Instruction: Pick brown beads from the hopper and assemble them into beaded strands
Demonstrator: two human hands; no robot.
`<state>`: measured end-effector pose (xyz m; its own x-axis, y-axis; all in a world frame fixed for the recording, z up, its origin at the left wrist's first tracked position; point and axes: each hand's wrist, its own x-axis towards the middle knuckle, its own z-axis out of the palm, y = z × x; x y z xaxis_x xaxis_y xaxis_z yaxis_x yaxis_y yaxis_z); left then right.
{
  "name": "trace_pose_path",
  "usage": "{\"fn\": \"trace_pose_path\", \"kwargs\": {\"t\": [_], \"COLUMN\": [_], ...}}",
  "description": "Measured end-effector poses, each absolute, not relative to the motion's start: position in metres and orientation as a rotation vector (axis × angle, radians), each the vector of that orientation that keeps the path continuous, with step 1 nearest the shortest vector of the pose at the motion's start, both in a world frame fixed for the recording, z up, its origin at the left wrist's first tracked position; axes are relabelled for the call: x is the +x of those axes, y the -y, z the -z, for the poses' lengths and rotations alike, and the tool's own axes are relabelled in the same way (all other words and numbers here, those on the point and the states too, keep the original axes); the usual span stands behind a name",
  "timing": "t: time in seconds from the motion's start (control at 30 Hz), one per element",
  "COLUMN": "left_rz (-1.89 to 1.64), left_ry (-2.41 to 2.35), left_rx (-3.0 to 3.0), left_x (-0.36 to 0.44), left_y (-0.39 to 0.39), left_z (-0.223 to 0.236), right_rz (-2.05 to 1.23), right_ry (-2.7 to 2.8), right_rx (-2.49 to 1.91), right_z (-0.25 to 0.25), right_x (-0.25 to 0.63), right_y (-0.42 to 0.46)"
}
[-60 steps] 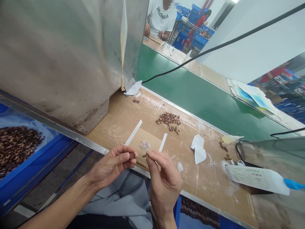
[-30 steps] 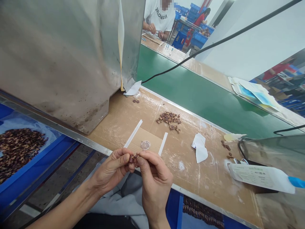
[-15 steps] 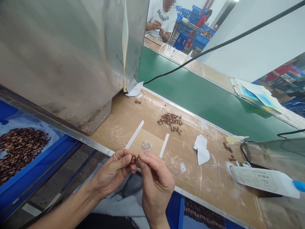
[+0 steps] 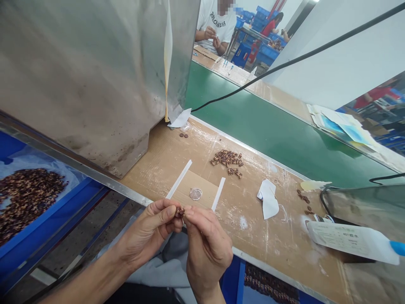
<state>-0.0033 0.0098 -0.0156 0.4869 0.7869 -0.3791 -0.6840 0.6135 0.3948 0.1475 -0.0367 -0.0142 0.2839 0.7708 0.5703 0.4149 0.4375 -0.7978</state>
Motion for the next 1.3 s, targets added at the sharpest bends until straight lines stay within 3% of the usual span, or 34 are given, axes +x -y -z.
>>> {"fn": "trace_pose_path", "kwargs": {"t": [0.77,0.97,1.13,1.3], "left_rz": [-0.961,-0.975,-0.985,-0.932], "left_ry": [-0.678,-0.747,-0.891,-0.831], "left_rx": [0.257,0.386,1.057,1.382], "left_x": [-0.002,-0.005,-0.023,-0.031], "left_y": [-0.001,-0.003,-0.004,-0.002], "left_z": [0.002,0.001,0.000,-0.004], "right_rz": [-0.208,-0.497,-0.785,-0.835], "right_ry": [1.418,1.207,1.010,0.989], "right_rx": [-1.129,-1.189,-1.240,-1.229], "right_z": [0.016,0.013,0.008,0.000], "right_x": [0.144,0.142,0.146,0.146], "right_y": [0.039,0.038,0.041,0.040]}}
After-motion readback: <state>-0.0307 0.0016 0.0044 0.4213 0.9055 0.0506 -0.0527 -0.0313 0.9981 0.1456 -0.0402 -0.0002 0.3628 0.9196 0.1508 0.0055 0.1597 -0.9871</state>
